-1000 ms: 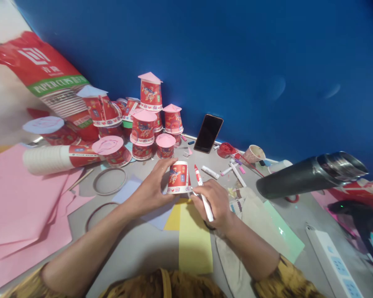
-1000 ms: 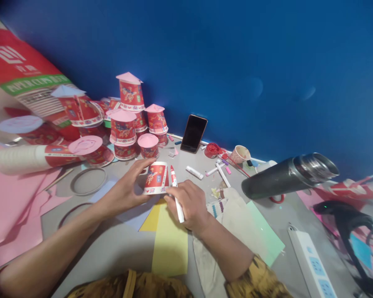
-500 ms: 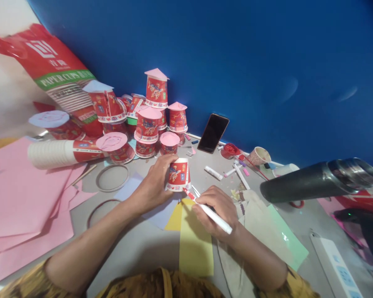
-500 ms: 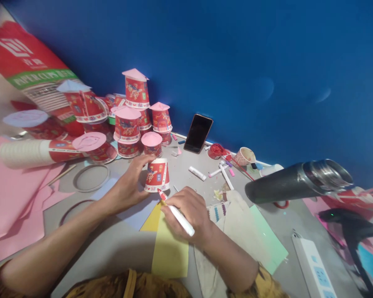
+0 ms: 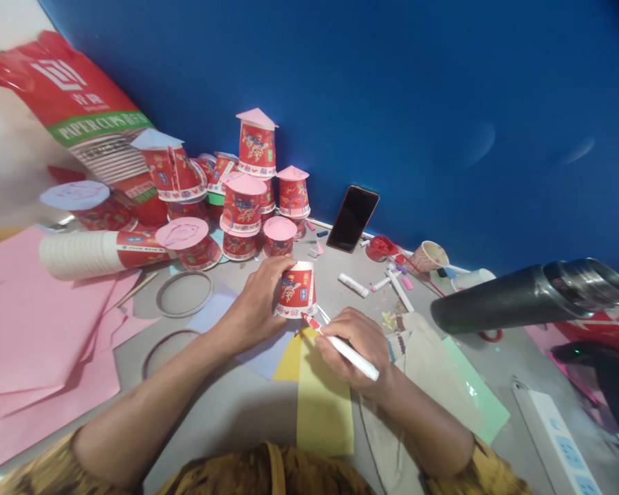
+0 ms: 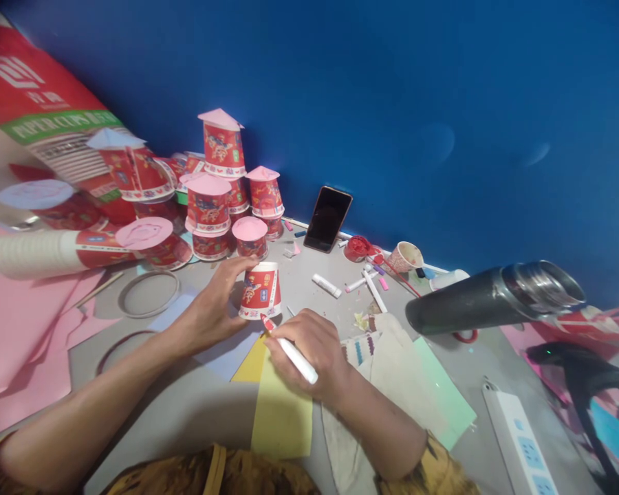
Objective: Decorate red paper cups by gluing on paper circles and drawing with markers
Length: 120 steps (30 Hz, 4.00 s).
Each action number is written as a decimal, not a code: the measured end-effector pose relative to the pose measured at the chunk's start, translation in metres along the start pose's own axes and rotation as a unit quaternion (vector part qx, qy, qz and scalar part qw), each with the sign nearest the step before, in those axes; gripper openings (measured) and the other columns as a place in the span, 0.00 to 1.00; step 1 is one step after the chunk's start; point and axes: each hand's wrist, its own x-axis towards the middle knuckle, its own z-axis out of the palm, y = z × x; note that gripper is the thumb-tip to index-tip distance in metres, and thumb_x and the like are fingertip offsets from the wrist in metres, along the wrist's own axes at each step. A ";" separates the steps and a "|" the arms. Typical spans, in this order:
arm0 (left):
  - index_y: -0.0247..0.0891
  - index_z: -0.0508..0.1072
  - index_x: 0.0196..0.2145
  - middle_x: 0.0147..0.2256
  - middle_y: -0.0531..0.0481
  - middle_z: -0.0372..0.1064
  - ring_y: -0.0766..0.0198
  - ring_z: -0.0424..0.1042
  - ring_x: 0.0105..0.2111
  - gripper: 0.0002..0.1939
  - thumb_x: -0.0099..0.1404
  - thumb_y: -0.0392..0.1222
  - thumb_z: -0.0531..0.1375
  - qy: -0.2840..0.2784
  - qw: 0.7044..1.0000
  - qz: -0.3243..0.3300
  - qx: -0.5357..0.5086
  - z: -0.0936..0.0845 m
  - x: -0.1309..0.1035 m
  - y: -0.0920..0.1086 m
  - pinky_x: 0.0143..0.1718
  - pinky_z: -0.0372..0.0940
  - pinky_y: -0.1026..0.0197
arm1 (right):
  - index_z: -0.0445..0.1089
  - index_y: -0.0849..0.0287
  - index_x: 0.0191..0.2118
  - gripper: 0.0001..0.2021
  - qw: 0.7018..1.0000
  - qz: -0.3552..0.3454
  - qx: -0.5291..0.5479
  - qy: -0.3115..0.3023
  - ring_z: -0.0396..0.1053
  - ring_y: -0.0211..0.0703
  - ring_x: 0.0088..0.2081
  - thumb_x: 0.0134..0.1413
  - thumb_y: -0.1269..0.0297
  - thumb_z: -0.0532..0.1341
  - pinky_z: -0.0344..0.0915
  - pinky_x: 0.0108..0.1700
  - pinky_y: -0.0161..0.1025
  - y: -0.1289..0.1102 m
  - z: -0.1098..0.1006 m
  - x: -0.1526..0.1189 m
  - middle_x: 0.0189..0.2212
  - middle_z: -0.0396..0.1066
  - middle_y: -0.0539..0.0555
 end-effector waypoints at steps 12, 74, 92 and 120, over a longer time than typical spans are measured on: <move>0.48 0.58 0.67 0.64 0.37 0.66 0.39 0.69 0.65 0.41 0.61 0.34 0.69 -0.014 1.000 -0.019 -0.005 0.000 0.000 0.002 0.65 0.67 0.35 | 0.72 0.55 0.43 0.05 1.000 0.001 0.000 0.000 0.74 0.42 0.26 0.68 0.73 0.65 0.72 0.31 0.40 -0.001 0.000 0.001 0.28 0.79 0.52; 0.46 0.59 0.67 0.64 0.37 0.67 0.40 0.70 0.65 0.39 0.62 0.36 0.68 -0.002 1.000 -0.018 0.003 0.005 -0.003 -0.003 0.64 0.67 0.35 | 0.72 0.55 0.40 0.04 1.000 0.013 -0.017 0.003 0.72 0.40 0.24 0.68 0.72 0.63 0.69 0.30 0.38 0.001 -0.006 0.002 0.26 0.78 0.50; 0.46 0.59 0.67 0.63 0.36 0.67 0.40 0.70 0.64 0.37 0.64 0.36 0.67 -0.013 1.000 -0.010 0.009 0.004 -0.002 -0.001 0.63 0.68 0.35 | 0.71 0.54 0.41 0.04 1.000 0.006 -0.015 -0.001 0.72 0.41 0.24 0.68 0.71 0.64 0.68 0.30 0.38 0.004 -0.001 -0.001 0.26 0.79 0.51; 0.48 0.57 0.74 0.75 0.35 0.52 0.34 0.59 0.74 0.54 0.58 0.49 0.78 -0.072 0.941 -0.167 -0.285 0.000 -0.002 0.003 0.74 0.59 0.33 | 0.71 0.54 0.49 0.13 0.994 -0.019 -0.106 0.021 0.76 0.46 0.33 0.66 0.77 0.66 0.75 0.37 0.43 0.025 0.000 -0.006 0.32 0.79 0.53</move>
